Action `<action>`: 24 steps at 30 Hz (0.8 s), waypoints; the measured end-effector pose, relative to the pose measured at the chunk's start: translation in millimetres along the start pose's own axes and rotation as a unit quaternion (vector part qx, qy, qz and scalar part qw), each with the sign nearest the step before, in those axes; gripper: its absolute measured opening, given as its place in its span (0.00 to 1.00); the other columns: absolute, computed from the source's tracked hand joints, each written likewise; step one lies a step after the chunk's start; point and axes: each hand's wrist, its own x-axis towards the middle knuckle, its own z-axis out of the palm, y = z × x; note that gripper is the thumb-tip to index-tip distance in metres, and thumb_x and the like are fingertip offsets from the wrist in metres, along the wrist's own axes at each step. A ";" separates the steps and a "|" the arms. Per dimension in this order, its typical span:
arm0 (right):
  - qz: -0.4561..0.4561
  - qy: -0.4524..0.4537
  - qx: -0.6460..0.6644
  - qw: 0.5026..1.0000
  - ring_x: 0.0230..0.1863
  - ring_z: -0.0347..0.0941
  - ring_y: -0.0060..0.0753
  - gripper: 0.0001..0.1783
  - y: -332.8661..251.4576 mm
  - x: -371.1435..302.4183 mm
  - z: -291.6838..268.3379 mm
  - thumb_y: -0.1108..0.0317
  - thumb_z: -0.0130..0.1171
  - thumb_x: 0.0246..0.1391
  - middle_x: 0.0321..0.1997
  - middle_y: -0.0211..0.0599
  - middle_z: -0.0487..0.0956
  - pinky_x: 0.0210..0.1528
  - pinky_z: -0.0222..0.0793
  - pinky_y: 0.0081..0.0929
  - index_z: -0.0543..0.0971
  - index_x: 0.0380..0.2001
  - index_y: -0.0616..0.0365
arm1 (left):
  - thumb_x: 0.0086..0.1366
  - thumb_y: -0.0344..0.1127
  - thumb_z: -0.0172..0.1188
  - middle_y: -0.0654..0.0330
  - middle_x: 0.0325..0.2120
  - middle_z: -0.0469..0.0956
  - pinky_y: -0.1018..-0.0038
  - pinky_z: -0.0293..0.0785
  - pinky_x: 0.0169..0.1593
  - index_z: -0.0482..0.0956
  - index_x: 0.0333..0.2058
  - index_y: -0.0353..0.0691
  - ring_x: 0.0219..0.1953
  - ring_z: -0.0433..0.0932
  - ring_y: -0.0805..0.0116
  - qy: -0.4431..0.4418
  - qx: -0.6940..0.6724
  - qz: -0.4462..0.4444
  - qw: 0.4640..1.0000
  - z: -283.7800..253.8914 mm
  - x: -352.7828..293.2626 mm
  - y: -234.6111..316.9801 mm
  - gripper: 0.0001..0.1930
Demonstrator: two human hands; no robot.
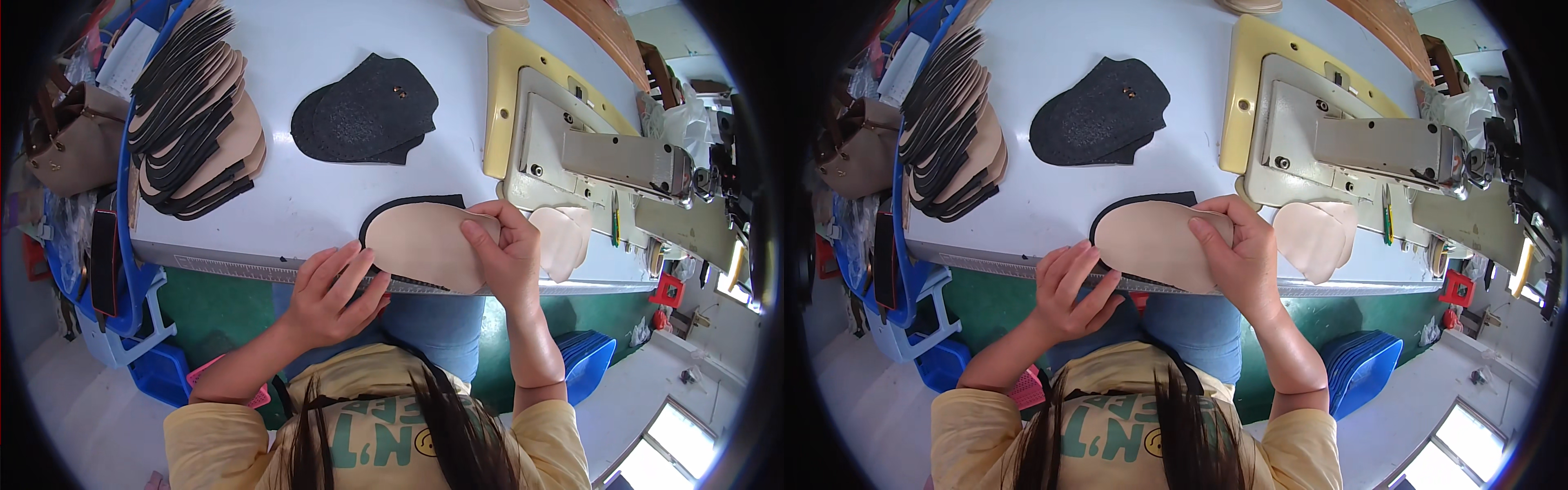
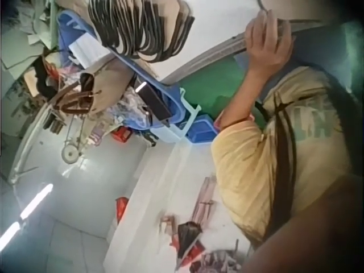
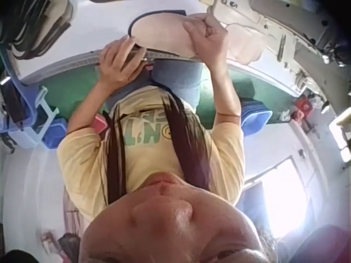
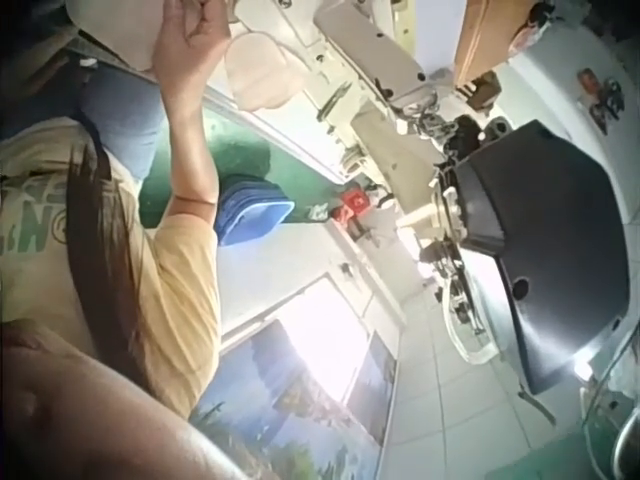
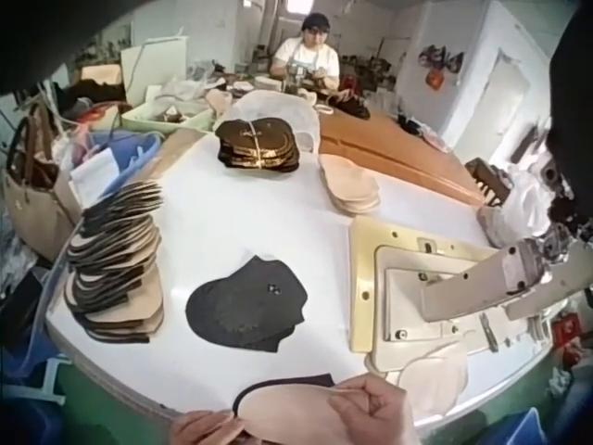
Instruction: Assembling shoe upper components by layering and aligning materials together at a workstation.
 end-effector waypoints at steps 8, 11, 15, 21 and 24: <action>-0.202 0.081 -0.378 0.900 0.35 0.73 0.30 0.16 -6.9 -7.6 8.7 0.75 0.65 0.48 0.39 0.39 0.76 0.37 0.69 0.22 0.76 0.41 0.64 | 0.54 0.41 0.64 0.52 0.52 0.75 0.60 0.65 0.49 0.75 0.42 0.40 0.52 0.71 0.53 -0.038 -0.009 -0.013 0.999 -6.7 8.6 2.3 0.18; -0.265 0.158 -0.423 0.852 0.42 0.70 0.46 0.21 -0.8 -2.1 4.4 0.73 0.67 0.43 0.43 0.45 0.72 0.43 0.69 0.32 0.76 0.43 0.64 | 0.54 0.43 0.64 0.52 0.51 0.75 0.59 0.65 0.48 0.74 0.41 0.38 0.49 0.72 0.54 -0.030 -0.023 -0.022 0.999 -8.0 15.2 2.6 0.19; -0.332 0.042 -0.423 0.842 0.44 0.67 0.48 0.26 -0.8 -1.6 -4.5 0.73 0.67 0.41 0.42 0.42 0.71 0.47 0.66 0.37 0.75 0.47 0.62 | 0.52 0.40 0.66 0.52 0.43 0.76 0.62 0.68 0.42 0.75 0.43 0.36 0.41 0.74 0.54 -0.059 -0.056 -0.058 0.995 -12.2 39.6 1.5 0.21; -0.265 -0.015 -0.339 0.903 0.43 0.68 0.47 0.24 -12.7 10.6 -7.2 0.74 0.65 0.41 0.41 0.44 0.71 0.48 0.66 0.36 0.76 0.45 0.63 | 0.50 0.33 0.68 0.51 0.38 0.73 0.67 0.71 0.36 0.75 0.47 0.34 0.34 0.74 0.55 -0.053 -0.081 -0.118 0.988 -7.5 79.3 -13.1 0.24; -0.270 -0.047 -0.352 0.895 0.41 0.67 0.46 0.21 -11.3 12.7 -10.6 0.76 0.66 0.40 0.38 0.42 0.70 0.46 0.67 0.35 0.77 0.42 0.63 | 0.50 0.33 0.68 0.55 0.34 0.70 0.65 0.70 0.37 0.75 0.44 0.35 0.34 0.70 0.57 -0.039 -0.034 -0.082 0.995 -7.6 105.9 -38.2 0.21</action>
